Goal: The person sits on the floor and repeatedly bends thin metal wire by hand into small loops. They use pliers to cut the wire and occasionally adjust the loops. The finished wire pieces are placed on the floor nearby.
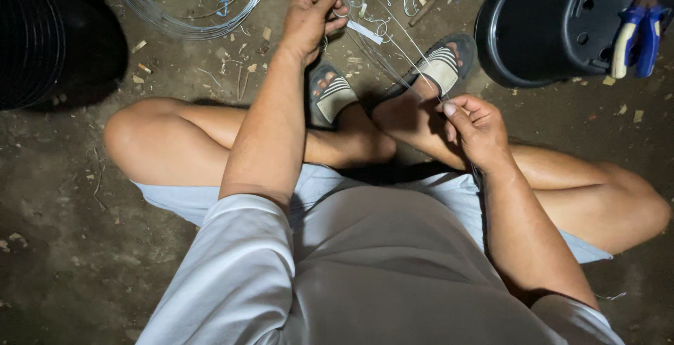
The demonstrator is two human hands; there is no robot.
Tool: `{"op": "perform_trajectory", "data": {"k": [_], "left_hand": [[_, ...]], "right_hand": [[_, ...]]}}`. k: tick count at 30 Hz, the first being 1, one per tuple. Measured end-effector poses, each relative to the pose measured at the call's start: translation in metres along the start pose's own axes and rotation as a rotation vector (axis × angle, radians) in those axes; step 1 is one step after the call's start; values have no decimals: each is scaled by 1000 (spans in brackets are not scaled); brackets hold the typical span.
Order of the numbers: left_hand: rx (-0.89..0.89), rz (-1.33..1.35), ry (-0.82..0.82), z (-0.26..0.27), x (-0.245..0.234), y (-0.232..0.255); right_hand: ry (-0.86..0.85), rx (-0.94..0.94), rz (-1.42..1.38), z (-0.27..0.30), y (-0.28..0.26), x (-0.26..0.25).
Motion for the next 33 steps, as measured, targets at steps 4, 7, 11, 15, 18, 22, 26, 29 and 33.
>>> {"op": "perform_trajectory", "data": {"k": [4,7,11,15,18,22,26,29,33], "left_hand": [[14,8,107,-2,-4,-3],[16,-16,185,-5,-8,-5],[27,8,179,-9,-11,-9],[52,1,145,-12,-10,-9],[63,8,132,-12,-10,-8],[87,-12,131,-12,-9,-6],[92,5,135,-12,-10,-6],[91,23,147,-12,-9,-6],[82,46,170,-11,-8,-5]], "right_hand": [[2,10,-33,2,2,0],[4,22,-48,3,2,-1],[-6,27,-16,3,2,0],[-1,32,-26,2,3,0],[4,30,-9,1,4,0],[8,34,25,0,4,-1],[7,45,6,2,3,-1],[5,48,17,3,1,1],[14,63,25,4,-1,1]]}}
Point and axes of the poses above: each hand's wrist, its own z-axis away from the middle knuckle, its own x-axis out of the palm, y = z × x, the point moved 4 cm from there along -z, towards the middle knuckle, and after that the axes turned 10 degrees about -x, right-handed, at the moved point
